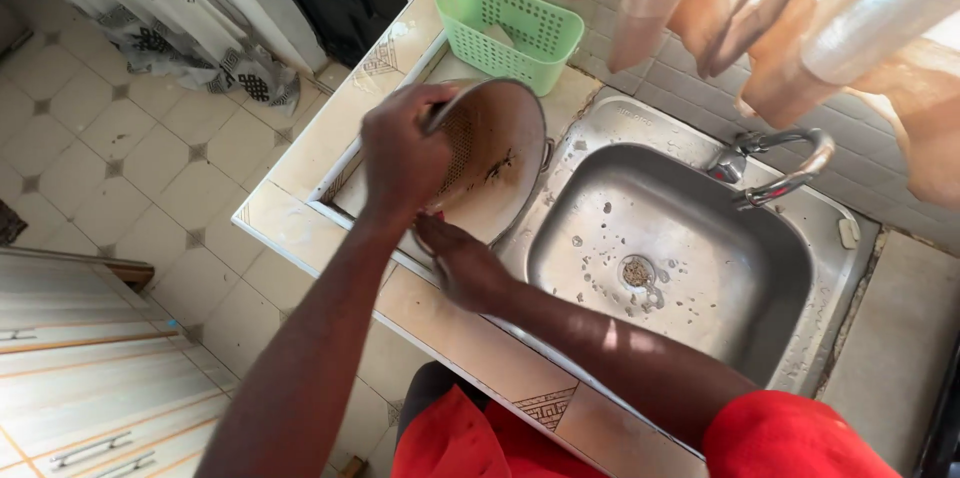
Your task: Washing a plate and scrubbing a pot in a kitchen sink
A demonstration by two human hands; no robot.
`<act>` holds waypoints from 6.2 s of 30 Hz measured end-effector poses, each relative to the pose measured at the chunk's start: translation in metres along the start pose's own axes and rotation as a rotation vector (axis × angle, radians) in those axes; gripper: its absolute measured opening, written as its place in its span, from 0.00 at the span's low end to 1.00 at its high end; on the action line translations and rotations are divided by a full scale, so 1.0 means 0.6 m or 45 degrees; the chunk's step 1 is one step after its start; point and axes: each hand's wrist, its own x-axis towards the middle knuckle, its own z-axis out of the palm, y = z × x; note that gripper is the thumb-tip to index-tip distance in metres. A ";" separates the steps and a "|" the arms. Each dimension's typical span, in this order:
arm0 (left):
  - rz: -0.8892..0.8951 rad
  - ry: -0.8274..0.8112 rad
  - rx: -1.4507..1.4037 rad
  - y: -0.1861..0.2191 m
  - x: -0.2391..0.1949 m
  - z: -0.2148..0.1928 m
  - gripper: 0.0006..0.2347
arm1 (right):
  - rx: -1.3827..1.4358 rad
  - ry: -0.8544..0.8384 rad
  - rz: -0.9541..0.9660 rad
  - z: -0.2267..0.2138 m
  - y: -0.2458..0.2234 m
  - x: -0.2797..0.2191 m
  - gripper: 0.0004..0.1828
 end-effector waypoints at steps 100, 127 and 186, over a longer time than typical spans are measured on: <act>-0.188 -0.526 0.062 0.034 0.048 0.069 0.18 | 0.439 -0.229 0.028 -0.040 0.016 -0.016 0.44; -0.274 -0.414 0.019 -0.025 0.022 -0.043 0.27 | -0.235 0.038 -0.122 -0.056 -0.089 -0.006 0.23; -1.282 0.309 -0.454 -0.071 -0.138 -0.045 0.25 | -1.111 -0.974 0.204 -0.143 0.075 0.064 0.26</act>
